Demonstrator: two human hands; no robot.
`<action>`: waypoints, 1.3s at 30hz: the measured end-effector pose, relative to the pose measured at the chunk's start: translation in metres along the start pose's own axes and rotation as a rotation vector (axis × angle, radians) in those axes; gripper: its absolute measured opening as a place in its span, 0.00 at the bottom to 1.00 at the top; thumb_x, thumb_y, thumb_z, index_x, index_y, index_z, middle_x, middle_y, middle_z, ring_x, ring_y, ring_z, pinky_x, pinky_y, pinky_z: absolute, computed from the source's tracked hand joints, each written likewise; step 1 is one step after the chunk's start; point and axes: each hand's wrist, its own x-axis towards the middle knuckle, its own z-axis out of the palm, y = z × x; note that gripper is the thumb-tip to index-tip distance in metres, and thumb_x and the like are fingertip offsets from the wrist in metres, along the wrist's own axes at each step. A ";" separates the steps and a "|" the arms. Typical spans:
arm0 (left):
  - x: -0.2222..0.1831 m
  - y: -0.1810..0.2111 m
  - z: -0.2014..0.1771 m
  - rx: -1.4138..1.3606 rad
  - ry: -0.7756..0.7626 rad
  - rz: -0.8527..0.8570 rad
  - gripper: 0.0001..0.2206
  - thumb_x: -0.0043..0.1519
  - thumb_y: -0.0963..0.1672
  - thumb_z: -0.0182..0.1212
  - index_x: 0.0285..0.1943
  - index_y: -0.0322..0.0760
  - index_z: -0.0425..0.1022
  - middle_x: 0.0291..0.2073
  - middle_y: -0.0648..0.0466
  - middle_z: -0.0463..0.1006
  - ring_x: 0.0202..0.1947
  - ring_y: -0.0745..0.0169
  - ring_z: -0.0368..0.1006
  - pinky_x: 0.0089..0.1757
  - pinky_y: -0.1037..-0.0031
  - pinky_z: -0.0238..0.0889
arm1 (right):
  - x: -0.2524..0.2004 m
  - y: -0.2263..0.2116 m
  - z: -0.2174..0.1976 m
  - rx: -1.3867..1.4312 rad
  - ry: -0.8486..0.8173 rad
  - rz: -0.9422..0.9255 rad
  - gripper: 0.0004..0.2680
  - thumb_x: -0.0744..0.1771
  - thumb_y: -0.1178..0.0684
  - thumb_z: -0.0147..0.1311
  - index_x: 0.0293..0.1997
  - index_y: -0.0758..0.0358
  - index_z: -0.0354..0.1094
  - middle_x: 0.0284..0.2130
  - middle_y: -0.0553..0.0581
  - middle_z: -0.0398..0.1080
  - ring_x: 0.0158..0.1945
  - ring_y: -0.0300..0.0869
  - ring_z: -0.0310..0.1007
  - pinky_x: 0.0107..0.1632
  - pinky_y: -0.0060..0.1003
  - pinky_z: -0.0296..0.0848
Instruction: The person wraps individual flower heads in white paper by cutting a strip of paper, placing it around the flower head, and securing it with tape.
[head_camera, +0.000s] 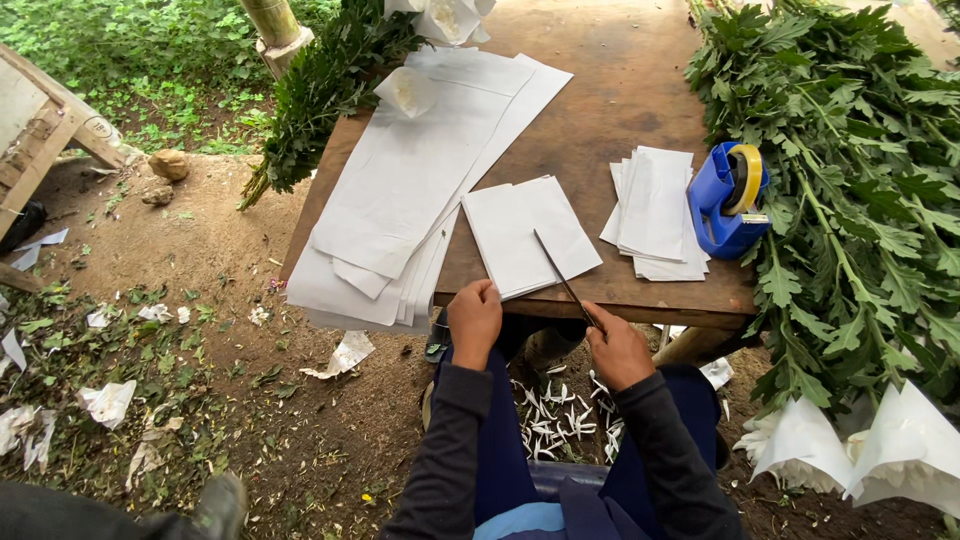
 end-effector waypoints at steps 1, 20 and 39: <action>-0.003 0.006 -0.004 0.000 0.004 -0.003 0.15 0.63 0.47 0.55 0.52 0.39 0.83 0.39 0.44 0.84 0.46 0.37 0.79 0.44 0.52 0.73 | 0.002 0.003 0.005 -0.001 -0.003 -0.003 0.19 0.68 0.49 0.49 0.68 0.36 0.66 0.51 0.62 0.77 0.59 0.64 0.73 0.63 0.61 0.69; 0.063 0.006 0.038 -0.127 -0.088 -0.103 0.23 0.59 0.53 0.63 0.55 0.34 0.81 0.41 0.46 0.82 0.48 0.42 0.79 0.46 0.54 0.71 | -0.013 -0.012 -0.002 0.094 -0.016 0.068 0.20 0.68 0.48 0.48 0.70 0.37 0.65 0.43 0.57 0.81 0.56 0.56 0.77 0.59 0.54 0.74; 0.073 0.119 -0.007 0.064 -0.358 0.140 0.37 0.57 0.44 0.60 0.70 0.14 0.48 0.20 0.51 0.81 0.18 0.59 0.78 0.30 0.74 0.71 | -0.072 0.027 0.003 -0.122 0.183 -0.230 0.17 0.66 0.44 0.54 0.61 0.20 0.69 0.44 0.47 0.76 0.47 0.50 0.79 0.48 0.45 0.79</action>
